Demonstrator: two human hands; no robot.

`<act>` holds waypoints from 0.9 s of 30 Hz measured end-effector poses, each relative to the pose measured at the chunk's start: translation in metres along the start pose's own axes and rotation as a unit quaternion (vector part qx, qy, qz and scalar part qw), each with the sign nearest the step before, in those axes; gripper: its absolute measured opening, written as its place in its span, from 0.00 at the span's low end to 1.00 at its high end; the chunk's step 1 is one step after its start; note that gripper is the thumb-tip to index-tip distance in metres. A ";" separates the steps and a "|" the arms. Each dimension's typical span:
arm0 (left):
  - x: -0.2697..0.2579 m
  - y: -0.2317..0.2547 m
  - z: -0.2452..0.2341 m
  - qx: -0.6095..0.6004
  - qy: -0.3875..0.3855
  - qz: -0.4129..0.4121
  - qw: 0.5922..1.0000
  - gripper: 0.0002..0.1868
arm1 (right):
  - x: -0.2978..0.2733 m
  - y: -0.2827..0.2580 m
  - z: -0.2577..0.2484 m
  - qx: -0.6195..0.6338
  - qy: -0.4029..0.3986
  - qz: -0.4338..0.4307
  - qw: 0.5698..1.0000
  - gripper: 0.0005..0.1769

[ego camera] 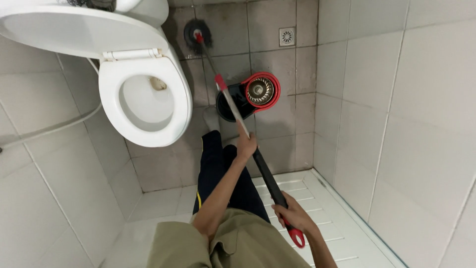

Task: The person mops a tiled bathroom floor using a spin mop and a red wringer bucket. They repeatedly dip the mop into the bucket, wring it, and scrub the floor around the toilet and near the drain.

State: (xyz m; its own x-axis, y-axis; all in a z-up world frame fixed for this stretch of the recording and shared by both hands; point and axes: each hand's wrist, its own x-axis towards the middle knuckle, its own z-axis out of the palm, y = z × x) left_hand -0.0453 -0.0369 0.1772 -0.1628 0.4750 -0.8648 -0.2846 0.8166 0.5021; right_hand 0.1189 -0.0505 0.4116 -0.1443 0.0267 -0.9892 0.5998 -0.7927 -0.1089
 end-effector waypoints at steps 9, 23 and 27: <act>-0.007 0.031 -0.015 -0.026 0.001 0.044 0.999 0.42 | 0.002 -0.007 0.006 -0.003 -0.018 -0.052 0.998 0.08; -0.050 0.001 0.019 -0.003 -0.011 -0.030 0.999 0.45 | -0.034 0.018 -0.027 -0.032 0.009 0.002 0.999 0.05; 0.003 0.006 0.013 -0.088 -0.015 0.006 0.996 0.44 | 0.005 0.002 -0.020 -0.101 0.014 -0.069 0.992 0.07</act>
State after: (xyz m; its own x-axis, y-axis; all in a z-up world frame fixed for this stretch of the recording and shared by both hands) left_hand -0.0354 -0.0265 0.1770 -0.1388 0.4961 -0.8571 -0.4439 0.7425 0.5017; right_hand 0.1347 -0.0395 0.4043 -0.2160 0.1457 -0.9655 0.7216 -0.6423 -0.2584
